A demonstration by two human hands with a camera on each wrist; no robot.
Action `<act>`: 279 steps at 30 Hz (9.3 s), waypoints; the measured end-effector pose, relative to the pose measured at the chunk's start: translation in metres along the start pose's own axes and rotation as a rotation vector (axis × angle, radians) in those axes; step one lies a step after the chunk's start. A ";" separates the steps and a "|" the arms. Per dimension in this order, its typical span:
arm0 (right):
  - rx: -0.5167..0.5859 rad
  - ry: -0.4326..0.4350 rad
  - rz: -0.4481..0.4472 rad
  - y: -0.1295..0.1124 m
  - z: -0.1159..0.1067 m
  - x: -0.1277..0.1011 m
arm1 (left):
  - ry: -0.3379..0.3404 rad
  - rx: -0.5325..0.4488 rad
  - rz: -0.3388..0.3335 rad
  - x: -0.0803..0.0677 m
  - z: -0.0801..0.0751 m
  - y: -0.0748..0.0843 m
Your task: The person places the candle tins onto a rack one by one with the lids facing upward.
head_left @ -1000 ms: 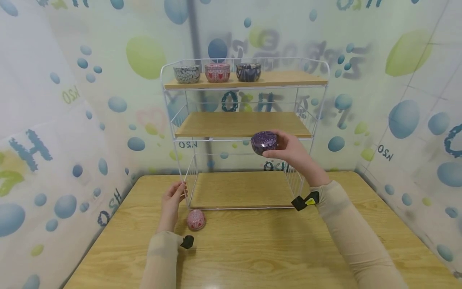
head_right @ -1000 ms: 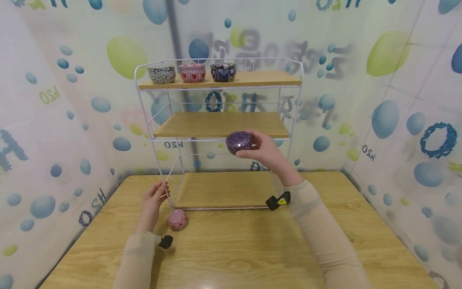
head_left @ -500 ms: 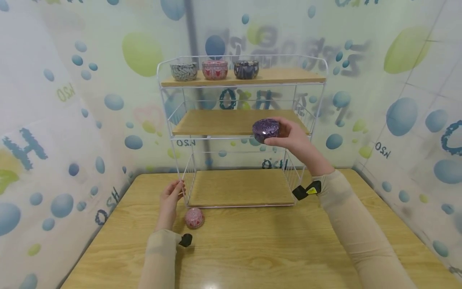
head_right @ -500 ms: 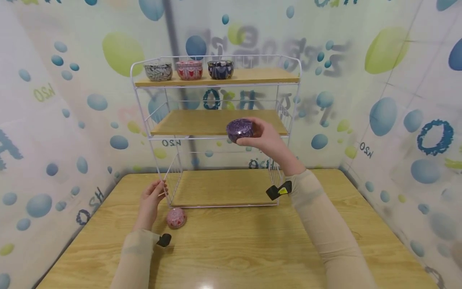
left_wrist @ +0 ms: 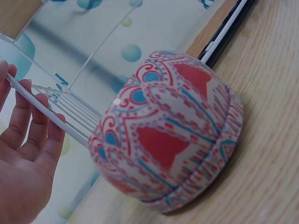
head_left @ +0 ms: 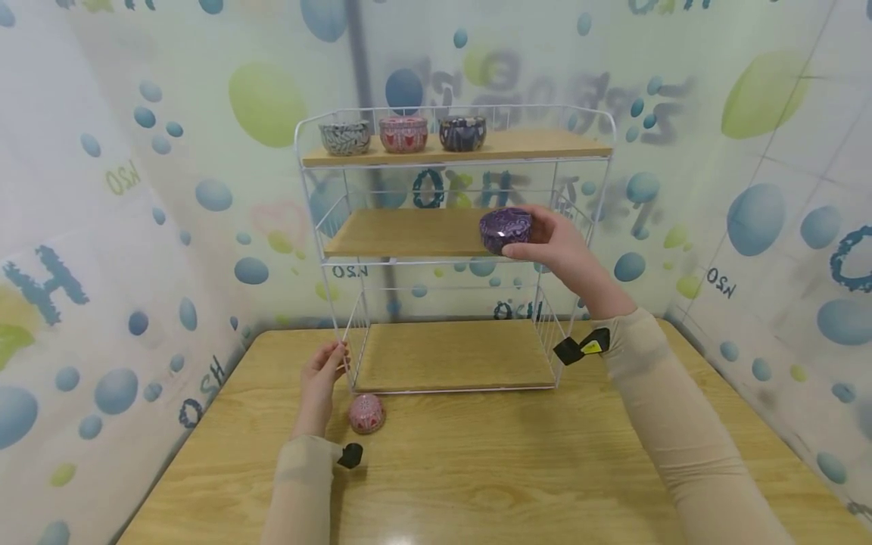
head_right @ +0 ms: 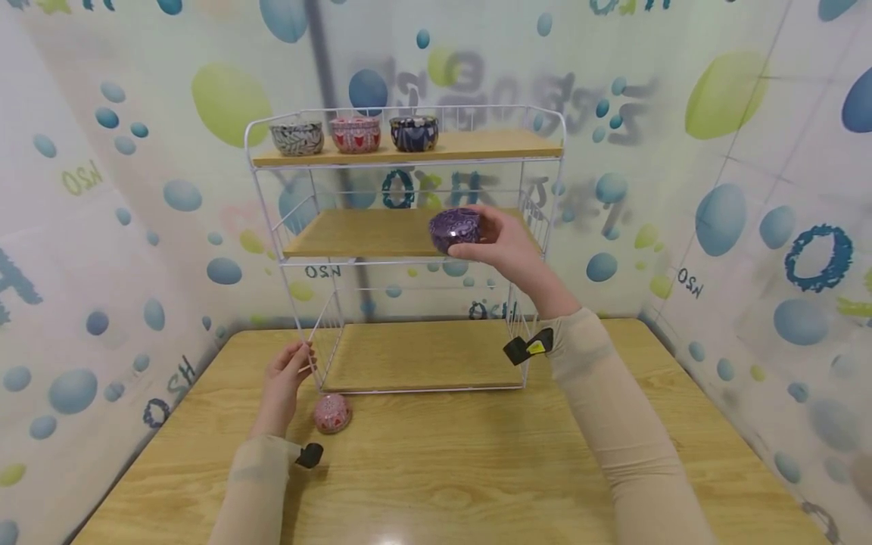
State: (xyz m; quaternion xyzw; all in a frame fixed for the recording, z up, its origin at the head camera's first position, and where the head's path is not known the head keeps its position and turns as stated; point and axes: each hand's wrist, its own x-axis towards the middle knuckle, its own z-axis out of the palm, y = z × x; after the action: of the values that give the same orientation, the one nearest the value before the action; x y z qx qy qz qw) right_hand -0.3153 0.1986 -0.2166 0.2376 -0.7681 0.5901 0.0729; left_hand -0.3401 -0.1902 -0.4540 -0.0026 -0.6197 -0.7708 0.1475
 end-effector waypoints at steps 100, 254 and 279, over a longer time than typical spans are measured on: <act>-0.492 0.316 0.036 -0.085 -0.041 0.065 | 0.010 0.009 0.009 0.000 0.001 -0.002; -0.239 -0.592 -0.112 0.166 0.199 -0.028 | -0.005 0.064 -0.013 -0.004 0.000 0.001; -0.376 -0.563 -0.098 0.190 0.259 -0.017 | -0.010 0.019 -0.025 0.000 -0.002 0.001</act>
State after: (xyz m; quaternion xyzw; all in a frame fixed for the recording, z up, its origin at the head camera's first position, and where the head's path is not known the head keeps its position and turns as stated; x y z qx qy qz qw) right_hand -0.3419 -0.0044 -0.4647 0.4101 -0.8411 0.3454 -0.0712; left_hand -0.3396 -0.1922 -0.4539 0.0029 -0.6277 -0.7667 0.1346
